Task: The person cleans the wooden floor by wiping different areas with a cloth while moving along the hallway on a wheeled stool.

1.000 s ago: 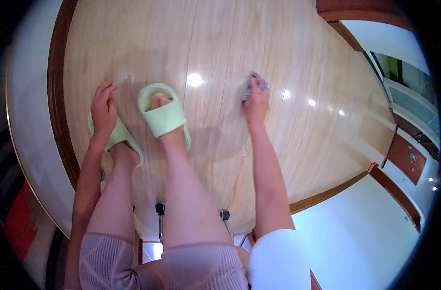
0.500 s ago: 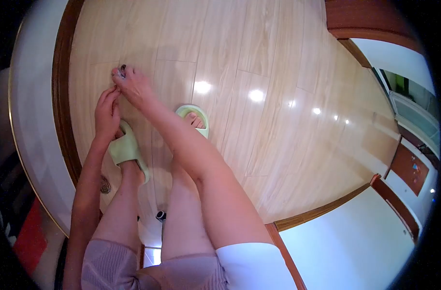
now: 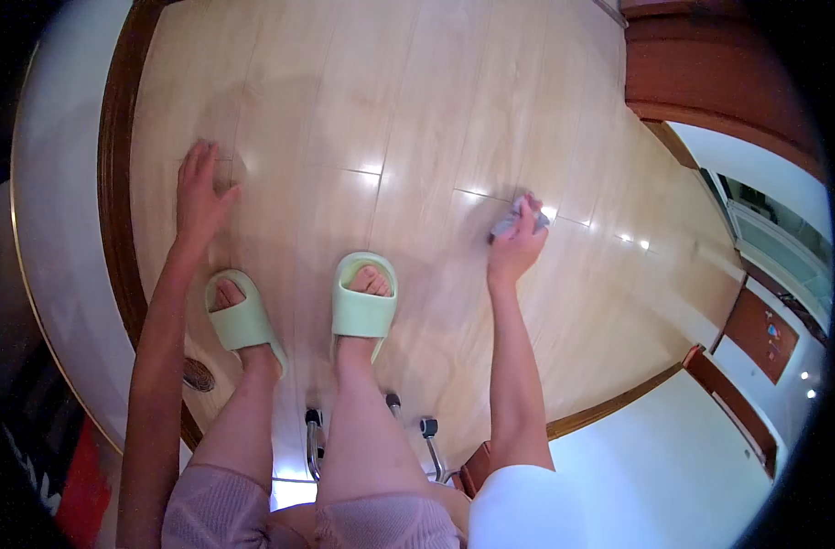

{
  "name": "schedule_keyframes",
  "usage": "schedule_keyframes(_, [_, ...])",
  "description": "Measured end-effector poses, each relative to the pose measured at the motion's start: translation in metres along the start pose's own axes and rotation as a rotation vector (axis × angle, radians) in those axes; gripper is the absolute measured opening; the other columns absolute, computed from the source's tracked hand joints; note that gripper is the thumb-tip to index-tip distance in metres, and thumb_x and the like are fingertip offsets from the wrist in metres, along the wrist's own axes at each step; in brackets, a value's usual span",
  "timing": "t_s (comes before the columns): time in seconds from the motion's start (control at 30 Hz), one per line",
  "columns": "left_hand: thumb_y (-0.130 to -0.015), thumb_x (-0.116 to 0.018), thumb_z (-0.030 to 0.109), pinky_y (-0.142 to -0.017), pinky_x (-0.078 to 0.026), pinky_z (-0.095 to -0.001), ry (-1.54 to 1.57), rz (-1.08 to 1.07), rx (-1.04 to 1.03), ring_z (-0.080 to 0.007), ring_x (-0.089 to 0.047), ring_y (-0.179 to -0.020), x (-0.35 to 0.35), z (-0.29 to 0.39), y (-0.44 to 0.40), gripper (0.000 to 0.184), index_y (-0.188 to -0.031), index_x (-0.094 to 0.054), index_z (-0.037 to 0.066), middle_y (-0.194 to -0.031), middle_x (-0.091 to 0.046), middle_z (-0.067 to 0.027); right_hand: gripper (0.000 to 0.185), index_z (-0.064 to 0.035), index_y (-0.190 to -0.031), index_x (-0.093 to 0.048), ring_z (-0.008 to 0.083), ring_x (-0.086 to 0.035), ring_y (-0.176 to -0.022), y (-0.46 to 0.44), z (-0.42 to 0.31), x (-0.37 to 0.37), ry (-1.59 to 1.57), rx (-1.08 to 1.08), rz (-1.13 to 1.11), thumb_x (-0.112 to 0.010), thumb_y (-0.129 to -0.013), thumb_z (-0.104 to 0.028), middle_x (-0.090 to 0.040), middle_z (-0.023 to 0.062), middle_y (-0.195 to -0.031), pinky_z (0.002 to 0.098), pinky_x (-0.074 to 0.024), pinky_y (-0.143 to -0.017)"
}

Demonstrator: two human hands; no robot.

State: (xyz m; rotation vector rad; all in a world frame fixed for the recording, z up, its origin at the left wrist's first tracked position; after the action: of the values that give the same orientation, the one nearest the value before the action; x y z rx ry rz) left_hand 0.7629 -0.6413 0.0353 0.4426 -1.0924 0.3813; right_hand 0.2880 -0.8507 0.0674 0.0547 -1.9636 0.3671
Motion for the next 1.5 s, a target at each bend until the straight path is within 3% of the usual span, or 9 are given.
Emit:
schedule_keyframes(0.23, [-0.064,-0.090,0.025,-0.111,-0.028,-0.0686,-0.185,-0.201,0.134,-0.0592,-0.016,-0.143,-0.039,-0.005,-0.029,0.113,-0.154,-0.025,0.002,-0.159,-0.013,-0.0329,0.024,-0.0120,-0.114,-0.066,0.0333,-0.058,-0.115,0.000,-0.335,-0.147,-0.755,0.366,-0.388,-0.059,-0.091,-0.015,-0.064,0.0121,-0.117,0.0441,-0.0453,-0.097])
schedule_keyframes(0.33, [-0.062,-0.092,0.027,-0.110,-0.028,-0.0707,-0.208,-0.190,0.075,-0.0618,-0.012,-0.143,-0.052,-0.021,-0.032,0.119,-0.153,-0.023,-0.001,-0.159,-0.010,-0.0354,0.026,-0.0119,-0.115,-0.066,0.0347,-0.058,-0.112,0.014,-0.412,-0.213,-0.510,0.494,-0.463,-0.053,-0.097,-0.026,-0.063,0.0162,-0.113,0.0443,-0.0458,-0.095])
schedule_keyframes(0.7, [-0.065,-0.090,0.028,-0.111,-0.027,-0.0690,-0.204,-0.352,0.202,-0.0587,-0.007,-0.145,-0.037,0.002,-0.032,0.122,-0.155,-0.015,-0.003,-0.160,-0.002,-0.0341,0.068,-0.0215,-0.128,-0.060,0.0338,-0.059,-0.109,-0.123,-0.168,-0.116,-0.220,0.180,-0.105,-0.065,-0.068,0.011,-0.059,0.0055,-0.132,0.0409,-0.0510,-0.092])
schedule_keyframes(0.83, [-0.064,-0.090,0.023,-0.114,-0.024,-0.0675,-0.173,-0.325,0.202,-0.0577,-0.006,-0.146,-0.045,-0.005,-0.031,0.122,-0.157,-0.012,0.001,-0.162,0.001,-0.0312,0.067,-0.0203,-0.134,-0.058,0.0309,-0.056,-0.115,-0.098,-0.022,-0.060,-0.007,0.011,-0.072,-0.062,-0.073,0.006,-0.058,0.0052,-0.135,0.0389,-0.0482,-0.097])
schedule_keyframes(0.93, [-0.067,-0.089,0.025,-0.114,-0.025,-0.0651,-0.150,-0.382,0.195,-0.0561,-0.009,-0.146,-0.038,0.000,-0.025,0.116,-0.155,-0.017,-0.001,-0.161,-0.002,-0.0309,0.041,-0.0230,-0.136,-0.058,0.0299,-0.059,-0.113,-0.053,0.064,-0.010,0.353,-0.152,-0.106,-0.043,-0.099,-0.013,-0.055,0.0077,-0.139,0.0407,-0.0491,-0.094])
schedule_keyframes(1.03, [-0.073,-0.085,0.025,-0.118,-0.026,-0.0548,0.032,-0.453,0.159,-0.0481,-0.018,-0.148,-0.025,-0.013,-0.031,0.103,-0.153,-0.026,0.000,-0.160,-0.015,-0.0296,0.035,-0.0204,-0.131,-0.061,0.0310,-0.060,-0.112,-0.019,0.137,0.015,-0.153,-0.742,-0.114,-0.047,-0.100,-0.015,-0.057,0.0137,-0.135,0.0419,-0.0490,-0.093])
schedule_keyframes(1.13, [-0.079,-0.080,0.024,-0.119,-0.028,-0.0439,0.273,-0.409,0.084,-0.0391,-0.028,-0.147,0.003,-0.034,-0.035,0.087,-0.150,-0.036,0.001,-0.157,-0.030,-0.0272,0.030,-0.0135,-0.125,-0.064,0.0297,-0.060,-0.110,-0.032,0.093,0.061,-0.249,-0.680,-0.014,-0.051,-0.098,-0.014,-0.064,0.0109,-0.125,0.0416,-0.0491,-0.090])
schedule_keyframes(1.2, [-0.083,-0.076,0.022,-0.119,-0.030,-0.0387,0.090,-0.275,0.048,-0.0340,-0.033,-0.146,0.053,-0.030,-0.017,0.076,-0.147,-0.042,0.001,-0.154,-0.037,-0.0256,0.028,-0.0119,-0.122,-0.065,0.0299,-0.060,-0.109,-0.051,0.041,0.067,0.122,-0.136,0.022,-0.051,-0.098,-0.013,-0.065,0.0109,-0.122,0.0412,-0.0486,-0.090])
schedule_keyframes(1.5, [-0.081,-0.060,-0.002,-0.112,-0.039,-0.0387,0.263,-0.028,-0.140,-0.0362,-0.050,-0.132,0.213,0.009,0.027,0.043,-0.124,-0.064,0.001,-0.138,-0.055,-0.0232,0.033,-0.0194,-0.130,-0.062,0.0403,-0.061,-0.108,-0.116,-0.201,0.085,-0.411,0.277,0.054,-0.054,-0.098,-0.015,-0.061,0.0193,-0.121,0.0461,-0.0502,-0.089])
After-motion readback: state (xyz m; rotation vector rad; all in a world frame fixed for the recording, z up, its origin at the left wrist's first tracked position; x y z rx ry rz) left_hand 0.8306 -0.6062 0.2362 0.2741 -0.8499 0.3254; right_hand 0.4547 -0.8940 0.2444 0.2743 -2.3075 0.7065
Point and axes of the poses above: each hand's wrist, its own y-axis away from the middle knuckle, its own x-axis out of the back of the hand, z = x × y, the point moved 10 cm from there along -y, towards the middle knuckle
